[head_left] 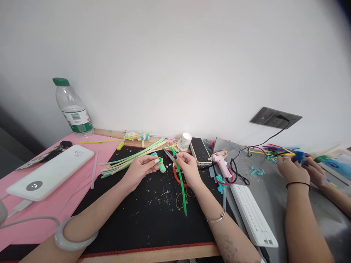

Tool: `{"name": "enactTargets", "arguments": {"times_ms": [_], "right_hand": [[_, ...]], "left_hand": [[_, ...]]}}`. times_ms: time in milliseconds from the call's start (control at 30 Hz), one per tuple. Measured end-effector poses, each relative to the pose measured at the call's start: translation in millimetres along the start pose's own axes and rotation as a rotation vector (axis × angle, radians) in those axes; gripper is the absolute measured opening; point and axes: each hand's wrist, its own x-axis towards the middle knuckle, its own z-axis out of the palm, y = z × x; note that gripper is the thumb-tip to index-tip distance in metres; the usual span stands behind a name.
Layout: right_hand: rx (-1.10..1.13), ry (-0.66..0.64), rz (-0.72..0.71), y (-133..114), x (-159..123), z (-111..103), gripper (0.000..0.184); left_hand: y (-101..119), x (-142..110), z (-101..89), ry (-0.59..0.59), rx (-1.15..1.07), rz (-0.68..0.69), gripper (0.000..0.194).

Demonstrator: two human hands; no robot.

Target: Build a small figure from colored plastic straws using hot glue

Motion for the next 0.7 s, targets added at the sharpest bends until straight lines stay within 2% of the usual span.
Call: {"name": "enactTargets", "arguments": {"times_ms": [67, 167, 333, 433, 500, 567, 633, 700], "right_hand": [[-0.103, 0.108, -0.016, 3, 4, -7, 0.022], [-0.356, 0.16, -0.039, 6, 8, -15, 0.021], [-0.832, 0.271, -0.355, -4, 10, -29, 0.023], [-1.025, 0.446, -0.402, -14, 11, -50, 0.024], [-1.11, 0.587, -0.376, -18, 10, -69, 0.032], [-1.223, 0.711, -0.272, -20, 8, -88, 0.041], [-1.324, 0.81, -0.061, -20, 3, -104, 0.047], [-1.396, 0.83, 0.156, -20, -1, -117, 0.049]], "left_hand": [[-1, 1, -1.7, 0.025, 0.014, -0.007, 0.032], [-2, 2, -3.8, 0.019, 0.014, -0.016, 0.033], [0, 0, -3.4, 0.023, 0.042, -0.021, 0.035], [2, -1, -1.5, 0.058, 0.081, 0.001, 0.034], [3, -1, 0.2, 0.066, 0.096, 0.03, 0.033], [3, -1, 1.6, 0.067, 0.103, 0.063, 0.031], [2, -1, 2.4, 0.072, 0.11, 0.089, 0.029], [1, -1, 2.4, 0.079, 0.111, 0.104, 0.028]]}}
